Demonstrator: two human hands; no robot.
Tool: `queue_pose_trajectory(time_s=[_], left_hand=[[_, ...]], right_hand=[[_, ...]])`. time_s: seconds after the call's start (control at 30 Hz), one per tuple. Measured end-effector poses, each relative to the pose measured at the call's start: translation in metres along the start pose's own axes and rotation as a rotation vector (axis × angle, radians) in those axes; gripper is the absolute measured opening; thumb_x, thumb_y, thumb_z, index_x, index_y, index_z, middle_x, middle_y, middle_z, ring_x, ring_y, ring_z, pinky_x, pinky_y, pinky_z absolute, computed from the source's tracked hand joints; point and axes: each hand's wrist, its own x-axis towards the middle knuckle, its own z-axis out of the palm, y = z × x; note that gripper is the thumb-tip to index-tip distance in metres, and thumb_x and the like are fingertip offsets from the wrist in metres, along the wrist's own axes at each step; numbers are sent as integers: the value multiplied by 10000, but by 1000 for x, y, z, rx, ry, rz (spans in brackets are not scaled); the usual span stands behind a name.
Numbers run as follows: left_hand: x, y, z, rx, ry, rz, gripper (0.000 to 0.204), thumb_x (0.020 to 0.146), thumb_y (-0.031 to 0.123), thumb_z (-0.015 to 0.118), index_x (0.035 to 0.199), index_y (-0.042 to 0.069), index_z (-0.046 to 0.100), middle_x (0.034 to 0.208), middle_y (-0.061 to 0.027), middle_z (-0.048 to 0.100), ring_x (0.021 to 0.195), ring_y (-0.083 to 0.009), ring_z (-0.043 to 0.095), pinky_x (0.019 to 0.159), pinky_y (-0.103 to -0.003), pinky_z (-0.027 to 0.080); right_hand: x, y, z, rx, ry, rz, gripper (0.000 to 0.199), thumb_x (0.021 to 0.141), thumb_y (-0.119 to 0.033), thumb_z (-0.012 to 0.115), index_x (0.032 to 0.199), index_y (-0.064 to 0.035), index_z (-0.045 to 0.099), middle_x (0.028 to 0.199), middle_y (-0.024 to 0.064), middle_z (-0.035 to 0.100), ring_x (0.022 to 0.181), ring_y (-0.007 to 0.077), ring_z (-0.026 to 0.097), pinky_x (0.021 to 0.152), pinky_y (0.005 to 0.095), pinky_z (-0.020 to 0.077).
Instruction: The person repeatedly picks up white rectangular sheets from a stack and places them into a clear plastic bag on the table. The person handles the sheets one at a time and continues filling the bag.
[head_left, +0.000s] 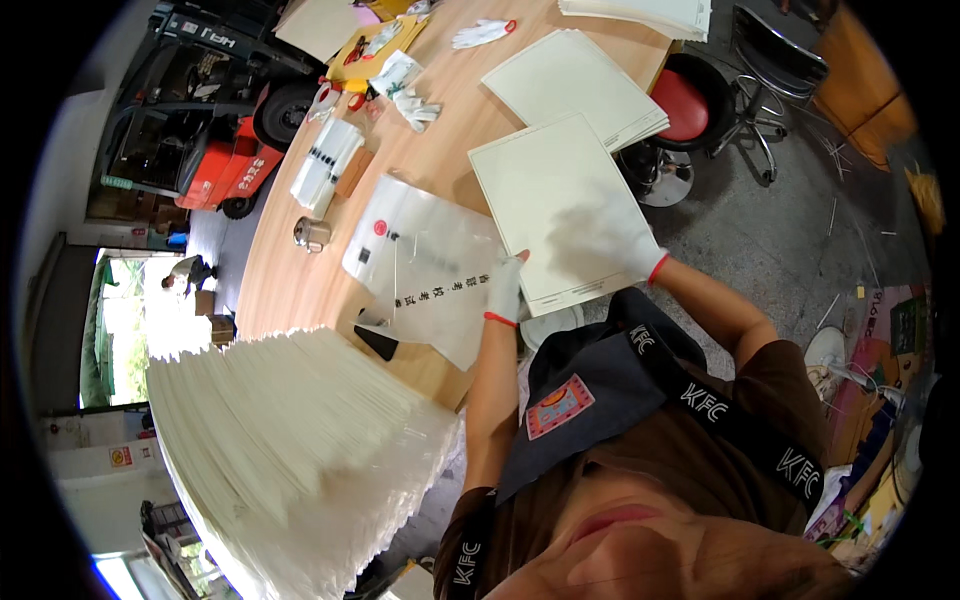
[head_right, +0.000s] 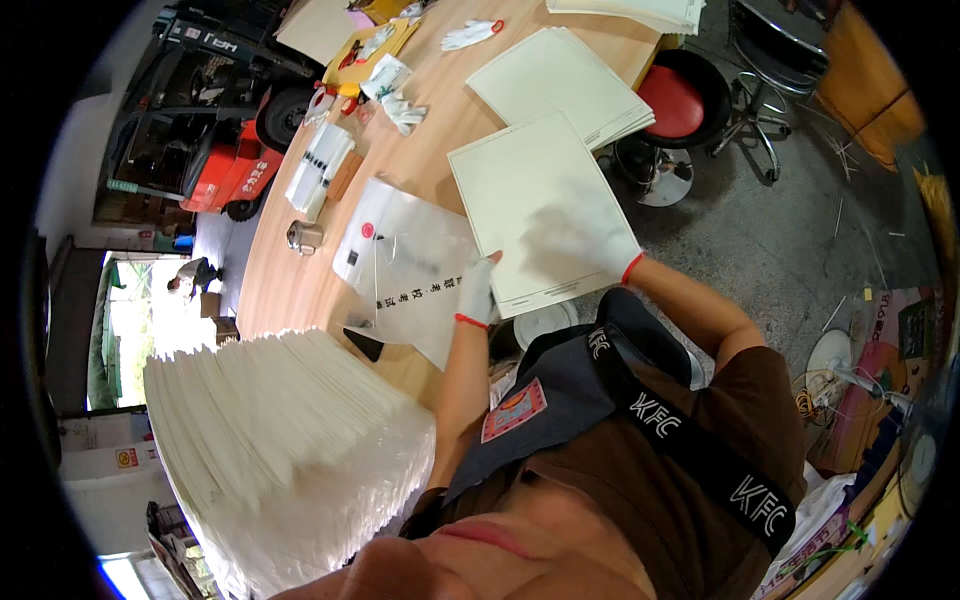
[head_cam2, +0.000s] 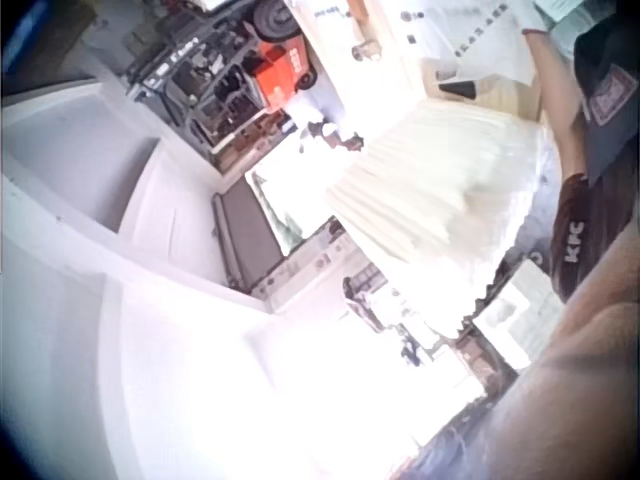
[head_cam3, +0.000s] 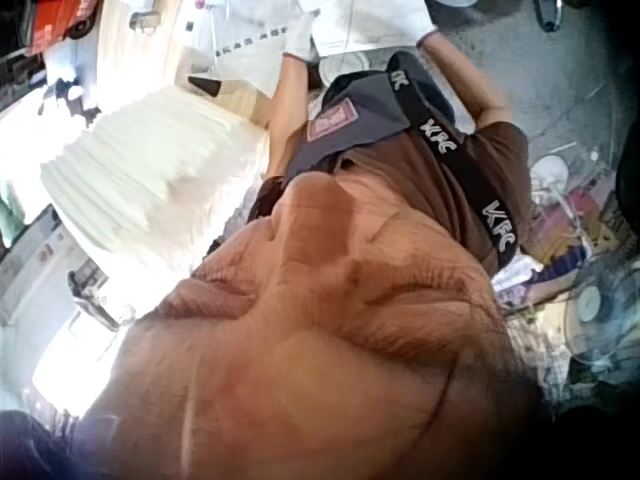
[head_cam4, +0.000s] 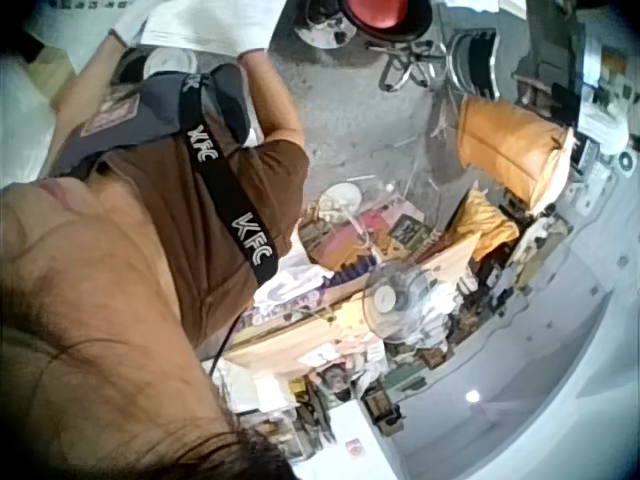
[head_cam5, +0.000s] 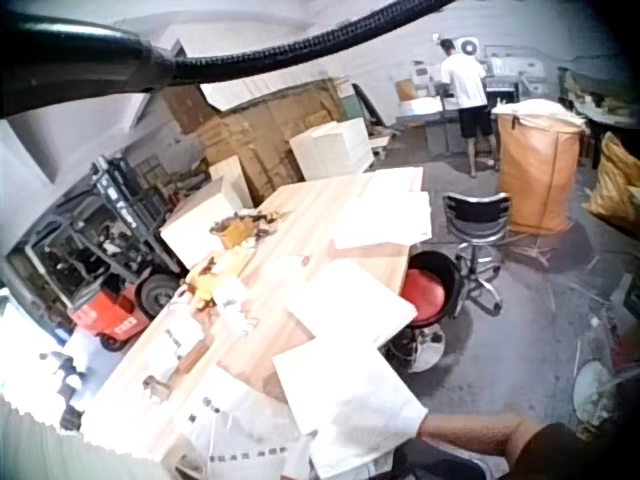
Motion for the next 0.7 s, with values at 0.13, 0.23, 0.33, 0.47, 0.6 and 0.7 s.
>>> queue_pose_trajectory(time_s=[0.13, 0.23, 0.33, 0.47, 0.6, 0.7], left_hand=[[-1, -2, -36, 442, -83, -73, 437, 868, 117, 518, 1272, -22, 422, 1134, -173, 581, 948, -232, 627, 792, -332, 528], [-28, -18, 21, 967, 24, 499, 698, 836, 175, 568, 1417, 19, 213, 1393, -217, 366, 1139, -312, 528, 947, -394, 441], [-66, 41, 87, 1208, -72, -78, 867, 797, 207, 626, 1455, 60, 80, 1459, -220, 240, 1299, -379, 325, 1047, -388, 310], [-61, 19, 38, 709, -200, 258, 778, 832, 180, 592, 1459, 93, 139, 1460, -146, 291, 1248, -256, 411, 890, -340, 439], [-77, 64, -48, -272, -37, 372, 523, 866, 54, 419, 1386, 84, 374, 1350, -61, 456, 684, -57, 481, 604, -188, 427], [-126, 127, -83, -163, 126, 475, 440, 919, 97, 389, 1357, 76, 416, 1326, -57, 486, 674, -36, 458, 594, -190, 413]], right_hand=[[-11, 69, -39, 821, 195, 654, 259, 829, -174, 659, 1050, -54, 598, 1085, 76, 605, 1004, 190, 580, 798, 342, 508], [1, 28, 0, 444, 63, 439, 514, 836, -360, 627, 1196, -3, 541, 1134, 127, 602, 1073, 229, 560, 909, 327, 431], [0, 6, 21, -304, 183, 431, 516, 819, -450, 575, 1121, -32, 574, 1013, 186, 630, 970, 295, 603, 817, 342, 457], [1, 7, 13, -529, 142, 310, 378, 836, -426, 521, 898, -58, 584, 848, 180, 619, 811, 372, 594, 687, 423, 465], [-6, -66, -1, -761, -56, -75, 203, 816, -264, 570, 818, -61, 571, 843, 154, 569, 701, 330, 592, 585, 397, 464], [1, -103, 6, -974, -295, -408, 150, 813, -212, 539, 826, -69, 582, 981, 166, 600, 745, 315, 626, 566, 404, 507]])
